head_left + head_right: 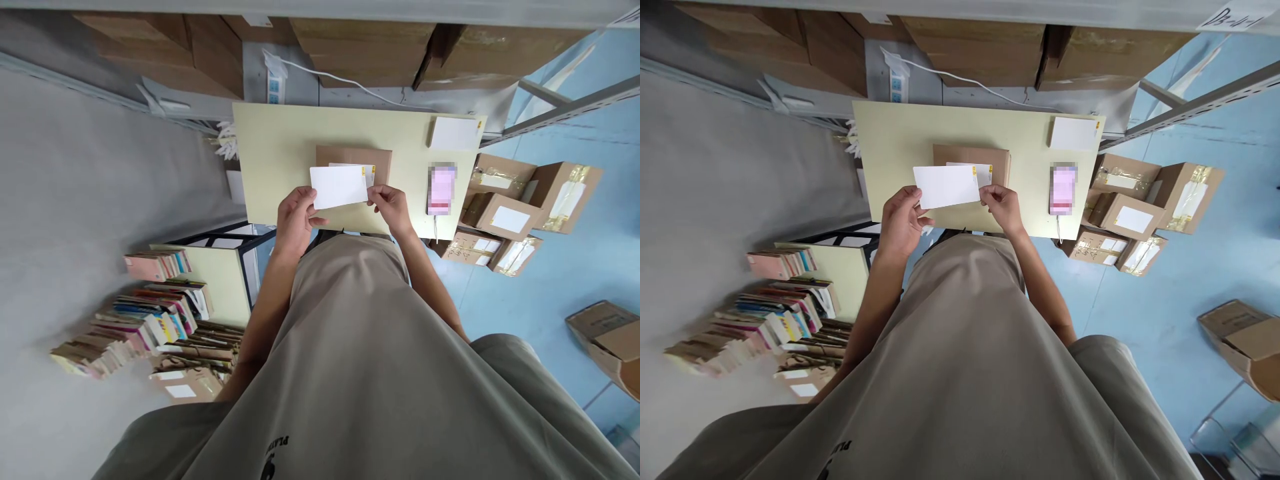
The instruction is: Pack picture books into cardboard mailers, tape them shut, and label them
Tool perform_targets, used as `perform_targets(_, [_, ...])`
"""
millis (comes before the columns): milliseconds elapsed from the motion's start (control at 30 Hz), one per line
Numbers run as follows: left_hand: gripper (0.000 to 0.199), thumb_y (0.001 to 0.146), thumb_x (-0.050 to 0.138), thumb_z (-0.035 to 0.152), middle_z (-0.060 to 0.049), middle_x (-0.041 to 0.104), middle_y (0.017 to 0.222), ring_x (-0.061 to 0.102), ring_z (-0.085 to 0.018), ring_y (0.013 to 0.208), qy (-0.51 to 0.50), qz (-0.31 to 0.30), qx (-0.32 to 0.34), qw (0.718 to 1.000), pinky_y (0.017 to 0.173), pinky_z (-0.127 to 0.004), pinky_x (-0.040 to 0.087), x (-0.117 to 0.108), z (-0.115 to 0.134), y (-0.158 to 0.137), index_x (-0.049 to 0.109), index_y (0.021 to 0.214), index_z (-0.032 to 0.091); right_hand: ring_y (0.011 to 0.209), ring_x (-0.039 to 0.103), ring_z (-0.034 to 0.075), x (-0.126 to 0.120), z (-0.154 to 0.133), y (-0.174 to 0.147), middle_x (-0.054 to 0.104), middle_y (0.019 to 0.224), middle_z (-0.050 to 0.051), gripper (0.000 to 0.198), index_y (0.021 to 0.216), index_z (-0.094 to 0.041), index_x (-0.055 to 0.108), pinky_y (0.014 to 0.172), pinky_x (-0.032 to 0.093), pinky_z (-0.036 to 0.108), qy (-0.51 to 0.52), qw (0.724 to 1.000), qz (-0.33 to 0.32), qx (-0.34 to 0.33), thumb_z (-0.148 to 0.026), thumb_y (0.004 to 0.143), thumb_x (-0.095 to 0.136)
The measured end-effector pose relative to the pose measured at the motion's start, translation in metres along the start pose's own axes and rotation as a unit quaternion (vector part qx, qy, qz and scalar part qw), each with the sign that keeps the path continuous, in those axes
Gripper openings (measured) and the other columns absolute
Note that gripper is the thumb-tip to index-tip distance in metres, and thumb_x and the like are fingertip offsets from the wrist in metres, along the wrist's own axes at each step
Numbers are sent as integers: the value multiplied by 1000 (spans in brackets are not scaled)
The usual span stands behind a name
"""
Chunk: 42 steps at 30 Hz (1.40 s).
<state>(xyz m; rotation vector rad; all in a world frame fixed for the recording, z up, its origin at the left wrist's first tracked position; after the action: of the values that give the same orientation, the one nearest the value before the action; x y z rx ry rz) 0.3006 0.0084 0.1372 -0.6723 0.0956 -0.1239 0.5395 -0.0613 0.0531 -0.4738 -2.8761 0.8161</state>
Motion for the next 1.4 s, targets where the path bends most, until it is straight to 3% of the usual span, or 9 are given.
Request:
perform_targets(367, [54, 78, 95, 65, 0, 65, 93, 67, -14, 77, -18, -39, 4, 999, 55, -22, 62, 3, 1, 25, 61, 98, 28, 83, 70, 19, 1, 2, -3, 76, 83, 2, 38, 90, -24, 81, 65, 54, 30, 13, 998, 57, 10, -62, 89, 85])
perform_targets(533, [57, 77, 91, 70, -1, 63, 94, 66, -16, 79, 18, -55, -7, 998, 58, -24, 63, 9, -1, 32, 58, 99, 28, 81, 68, 20, -1, 2, -7, 75, 81, 3, 50, 89, -24, 80, 67, 56, 33, 2, 997, 80, 13, -73, 87, 88])
perform_targets(700, [52, 81, 88, 67, 0, 56, 90, 60, -15, 77, 33, -50, 1, 998, 61, -24, 65, 11, -8, 37, 57, 96, 28, 85, 68, 21, -1, 8, -8, 74, 85, 3, 56, 88, -25, 74, 79, 61, 37, -34, 995, 99, -3, -81, 89, 84])
perform_targets(900, [42, 86, 88, 56, -1, 67, 98, 67, -17, 96, 60, 5, 27, 998, 80, -25, 67, 8, -30, 57, 60, 95, 26, 89, 72, 22, -6, 17, -1, 78, 90, 4, 43, 86, -26, 71, 92, 61, 39, -79, 988, 131, -13, -67, 97, 80])
perform_targets(1033, [35, 89, 86, 51, 0, 70, 93, 71, -17, 95, 85, 35, 27, 995, 86, -26, 62, 6, -49, 77, 61, 93, 27, 90, 73, 23, -9, 24, 7, 81, 95, 6, 41, 85, -27, 68, 94, 60, 41, -127, 980, 153, -9, -62, 102, 80])
perform_targets(1167, [35, 91, 87, 51, -1, 73, 93, 71, -18, 94, 93, 42, 35, 994, 88, -29, 59, 6, -66, 95, 62, 93, 27, 92, 73, 26, -9, 31, 17, 82, 98, 9, 44, 87, -26, 67, 95, 60, 42, -178, 971, 161, -5, -64, 108, 77])
perform_targets(1400, [33, 92, 89, 51, -4, 76, 97, 75, -21, 100, 96, 46, 79, 991, 99, -33, 60, 2, -88, 116, 70, 95, 25, 98, 76, 29, -7, 42, 31, 83, 108, 13, 34, 96, -25, 70, 102, 63, 47, -255, 952, 167, 1, -51, 117, 67])
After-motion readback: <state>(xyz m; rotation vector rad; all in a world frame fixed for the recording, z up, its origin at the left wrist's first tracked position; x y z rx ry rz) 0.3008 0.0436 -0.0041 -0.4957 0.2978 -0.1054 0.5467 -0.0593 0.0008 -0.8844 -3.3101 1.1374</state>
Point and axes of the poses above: each hand's wrist, its own y-axis towards the middle knuckle, its own x-axis out of the palm, z = x × y, the point moved 7 cm from there along y, towards the middle knuckle
